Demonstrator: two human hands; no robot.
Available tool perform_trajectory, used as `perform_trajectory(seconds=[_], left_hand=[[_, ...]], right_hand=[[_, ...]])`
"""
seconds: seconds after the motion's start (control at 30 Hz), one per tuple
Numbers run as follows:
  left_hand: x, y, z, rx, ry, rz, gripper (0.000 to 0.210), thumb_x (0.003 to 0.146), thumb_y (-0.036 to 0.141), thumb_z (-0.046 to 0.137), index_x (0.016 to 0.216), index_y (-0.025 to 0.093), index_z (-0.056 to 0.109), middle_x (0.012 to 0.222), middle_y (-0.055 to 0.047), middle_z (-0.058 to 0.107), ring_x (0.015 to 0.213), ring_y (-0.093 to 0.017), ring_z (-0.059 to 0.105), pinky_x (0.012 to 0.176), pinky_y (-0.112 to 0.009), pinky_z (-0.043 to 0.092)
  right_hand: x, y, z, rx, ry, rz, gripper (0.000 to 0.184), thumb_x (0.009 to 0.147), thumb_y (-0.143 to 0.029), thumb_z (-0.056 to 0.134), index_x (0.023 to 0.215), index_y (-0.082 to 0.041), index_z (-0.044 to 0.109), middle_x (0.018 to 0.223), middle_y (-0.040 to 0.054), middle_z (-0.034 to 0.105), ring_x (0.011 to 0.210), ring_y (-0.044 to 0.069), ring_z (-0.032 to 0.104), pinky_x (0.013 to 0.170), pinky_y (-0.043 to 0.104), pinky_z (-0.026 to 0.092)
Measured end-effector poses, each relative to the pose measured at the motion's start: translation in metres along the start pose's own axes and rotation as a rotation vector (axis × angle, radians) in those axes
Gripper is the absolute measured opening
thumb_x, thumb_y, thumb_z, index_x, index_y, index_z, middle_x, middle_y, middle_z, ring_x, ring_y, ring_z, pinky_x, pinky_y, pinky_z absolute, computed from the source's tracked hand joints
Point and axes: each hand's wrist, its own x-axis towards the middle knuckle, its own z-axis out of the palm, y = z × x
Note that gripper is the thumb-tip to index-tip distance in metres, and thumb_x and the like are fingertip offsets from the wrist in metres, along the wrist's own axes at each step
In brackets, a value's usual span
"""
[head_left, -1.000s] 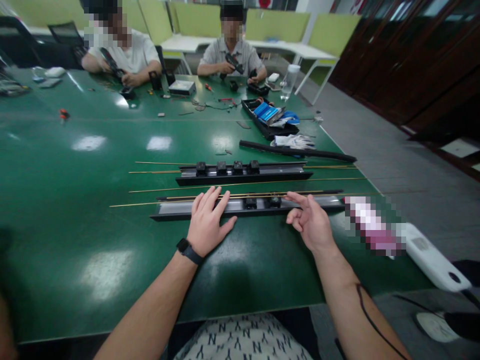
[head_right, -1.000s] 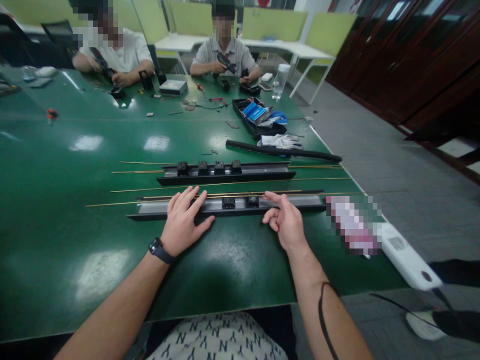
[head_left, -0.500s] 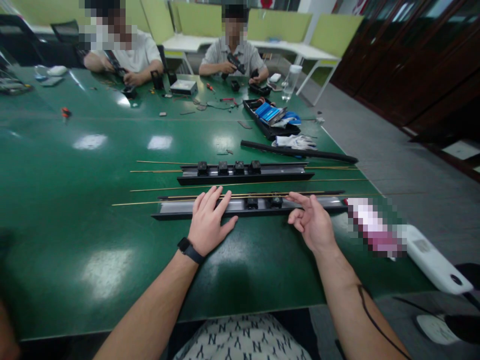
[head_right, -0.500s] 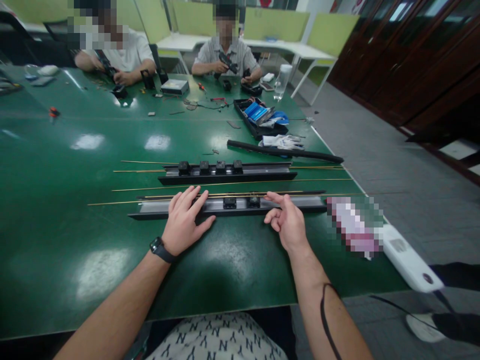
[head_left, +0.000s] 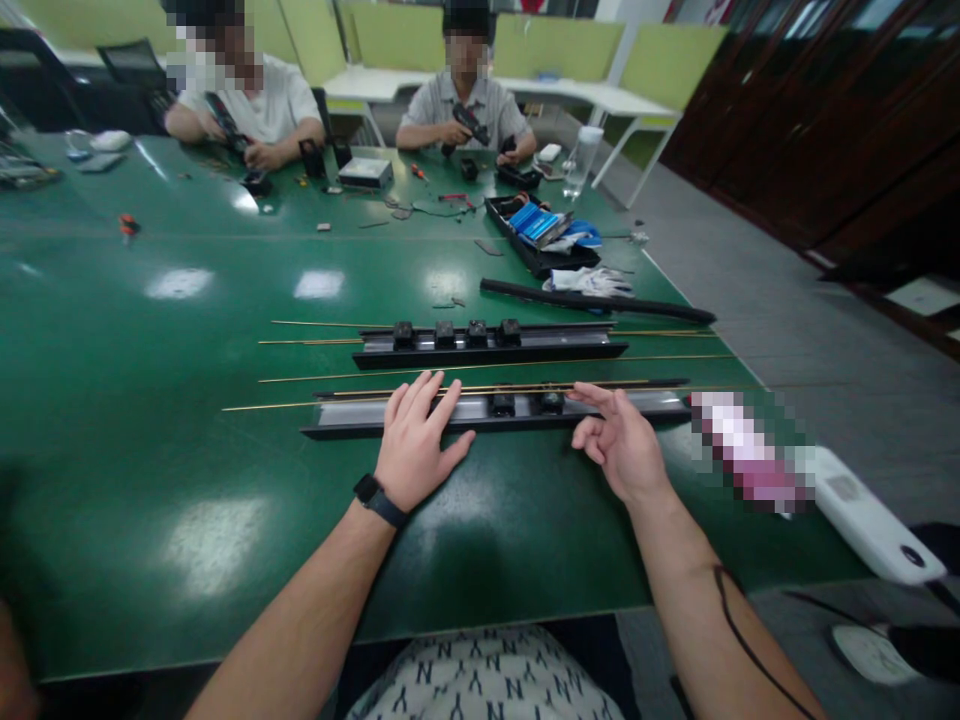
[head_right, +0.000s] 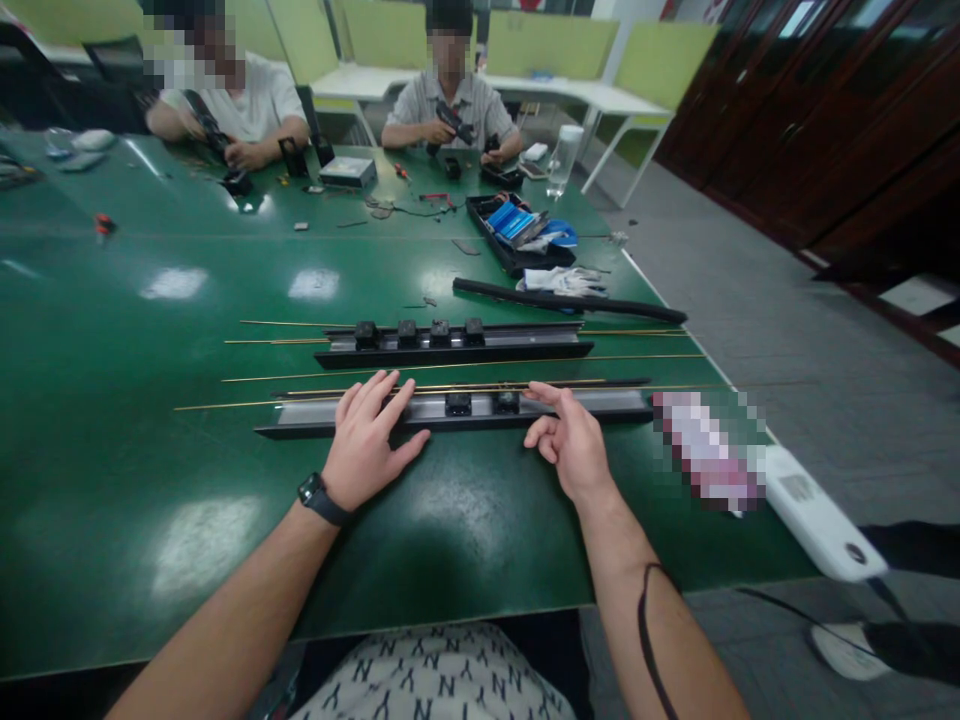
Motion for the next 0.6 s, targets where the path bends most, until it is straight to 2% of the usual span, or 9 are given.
perform_trajectory(seconds=[0.6], left_hand=[[0.0002,-0.0004,-0.0007,0.019,0.001,0.010,0.063,0.095,0.044,0.063,0.153,0.022,0.051,0.159,-0.016,0.051,0.152,-0.033,0.042,0.126,-0.054,0.028]], right_hand=[[0.0004,-0.0028,0.0004,0.024,0.029,0.006,0.048,0.096,-0.061,0.058,0.112,-0.021,0.078,0.119,0.0117,0.073,0.053,0.009,0.063,0.032,0.020,0.022]])
